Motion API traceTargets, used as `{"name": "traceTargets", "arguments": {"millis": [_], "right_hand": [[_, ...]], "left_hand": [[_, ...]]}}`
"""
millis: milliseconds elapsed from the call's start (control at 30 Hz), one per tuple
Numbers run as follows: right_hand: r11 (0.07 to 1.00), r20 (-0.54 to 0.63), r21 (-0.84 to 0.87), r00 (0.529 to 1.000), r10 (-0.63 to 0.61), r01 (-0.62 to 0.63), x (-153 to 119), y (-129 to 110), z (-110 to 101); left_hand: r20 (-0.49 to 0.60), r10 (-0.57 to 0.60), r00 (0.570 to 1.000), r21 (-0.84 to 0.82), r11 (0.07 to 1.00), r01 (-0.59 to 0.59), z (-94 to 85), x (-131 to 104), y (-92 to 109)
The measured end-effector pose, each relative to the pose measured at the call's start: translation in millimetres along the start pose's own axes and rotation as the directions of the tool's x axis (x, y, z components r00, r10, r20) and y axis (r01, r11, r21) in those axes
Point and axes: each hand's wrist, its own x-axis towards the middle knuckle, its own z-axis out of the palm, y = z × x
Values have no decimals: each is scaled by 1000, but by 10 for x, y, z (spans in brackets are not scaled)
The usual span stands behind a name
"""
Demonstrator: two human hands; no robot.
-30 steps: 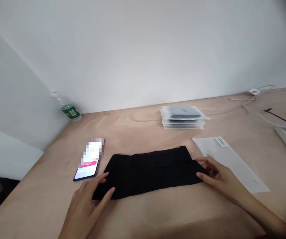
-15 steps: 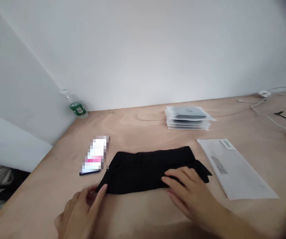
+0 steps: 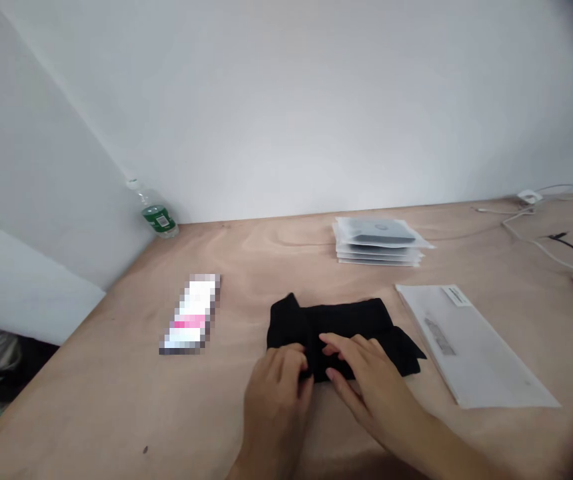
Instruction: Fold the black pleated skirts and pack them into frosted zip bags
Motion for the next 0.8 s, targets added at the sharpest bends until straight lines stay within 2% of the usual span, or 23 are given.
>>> {"name": "traceTargets", "arguments": {"millis": [67,133,200,267,300,367,400,467,533,633,700,767,800], "right_hand": [[999,24,-43,999,-31,32,-36,56,33],[993,40,-101,998,-52,56,-49,102,90],[984,30,-164,998,-63,67,-49,129,134],[973,7,-222,998,-70,70,-53,140,142],[968,-9,-242,997,-74,69,-62,143,132],[965,-56,-255,995,-79,62,-103,153,90],[967,-79,-250,994,-78,56,-135,165,62],[973,-120,-228,991,-60,32,-219,206,4],[979,-148,-205,989,-28,-3,-310,264,-48],[980,-173,-191,985,16,-49,-399,340,-96],[981,-181,-185,983,25,-59,-406,359,-102],[985,-170,-164,985,30,-58,-382,357,-90],[988,-157,-143,987,35,-58,-366,354,-79]], "left_hand": [[125,82,989,11,996,-84,132,-16,33],[207,122,971,-23,993,-120,147,-47,17],[175,117,978,-75,992,-105,56,-94,-35],[77,-55,995,-51,997,60,-74,-141,-104],[52,-187,981,-16,982,188,-127,-156,-136],[90,-425,901,61,905,421,-177,-162,-184],[143,-497,856,90,868,489,-169,-151,-195],[235,-561,794,95,826,556,-109,-114,-195],[250,-606,756,18,783,622,-42,-70,-182],[172,-684,709,-172,688,705,-34,-6,-172],[50,-703,709,-238,681,692,-78,41,-155],[-92,-651,753,-238,749,619,-95,87,-99],[-152,-581,800,-226,808,544,-74,104,-51]]}}
